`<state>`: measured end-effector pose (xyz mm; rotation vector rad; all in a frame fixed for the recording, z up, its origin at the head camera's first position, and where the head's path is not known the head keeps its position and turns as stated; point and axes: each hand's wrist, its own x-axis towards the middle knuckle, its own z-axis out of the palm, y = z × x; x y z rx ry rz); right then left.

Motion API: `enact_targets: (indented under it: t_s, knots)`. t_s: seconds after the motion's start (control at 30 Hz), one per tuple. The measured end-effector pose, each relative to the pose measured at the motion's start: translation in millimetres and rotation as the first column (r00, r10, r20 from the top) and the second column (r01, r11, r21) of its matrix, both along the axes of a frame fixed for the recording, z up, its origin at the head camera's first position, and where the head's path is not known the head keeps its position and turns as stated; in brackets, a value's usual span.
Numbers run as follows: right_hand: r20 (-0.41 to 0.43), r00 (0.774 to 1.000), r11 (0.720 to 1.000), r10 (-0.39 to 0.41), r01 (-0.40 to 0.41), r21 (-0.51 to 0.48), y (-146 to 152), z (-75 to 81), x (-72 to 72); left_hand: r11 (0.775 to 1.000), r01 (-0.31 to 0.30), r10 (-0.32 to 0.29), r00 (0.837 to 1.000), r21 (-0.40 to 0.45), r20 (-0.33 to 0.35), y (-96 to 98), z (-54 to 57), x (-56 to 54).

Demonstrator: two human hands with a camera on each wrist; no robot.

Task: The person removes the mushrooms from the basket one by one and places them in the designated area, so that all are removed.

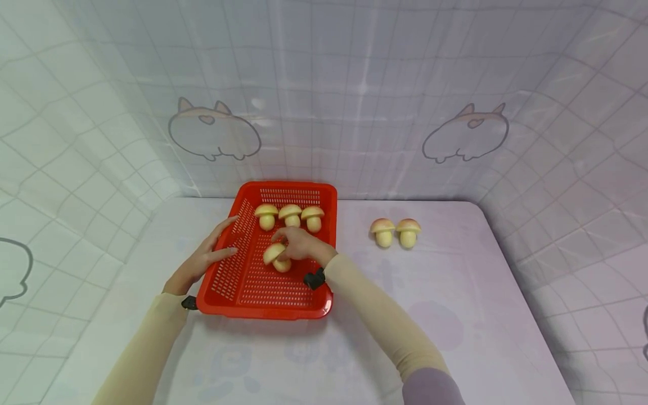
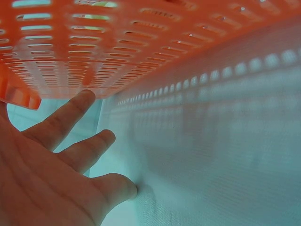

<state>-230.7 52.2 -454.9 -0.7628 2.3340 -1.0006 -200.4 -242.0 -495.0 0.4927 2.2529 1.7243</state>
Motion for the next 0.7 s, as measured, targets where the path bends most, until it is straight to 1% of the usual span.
enact_targets:
  t_s: [0.4, 0.53, 0.7]
  knots:
    - [-0.023, 1.000, 0.999, 0.001, 0.000, 0.048, -4.9, -9.0, -2.6, 1.000, -0.004, 0.004, 1.000, -0.005, -0.012, 0.2, -3.0, 0.2]
    - [-0.032, 0.999, 0.998, 0.013, -0.011, 0.057, -5.4, -8.4, -2.0, 1.000, -0.006, 0.006, 1.000, -0.012, -0.009, -0.2, -3.9, 0.4]
    - [-0.038, 0.999, 0.998, 0.005, -0.003, 0.061, -4.9, -7.3, -1.0, 1.000, -0.004, 0.004, 1.000, -0.006, -0.005, -0.4, -4.2, -0.2]
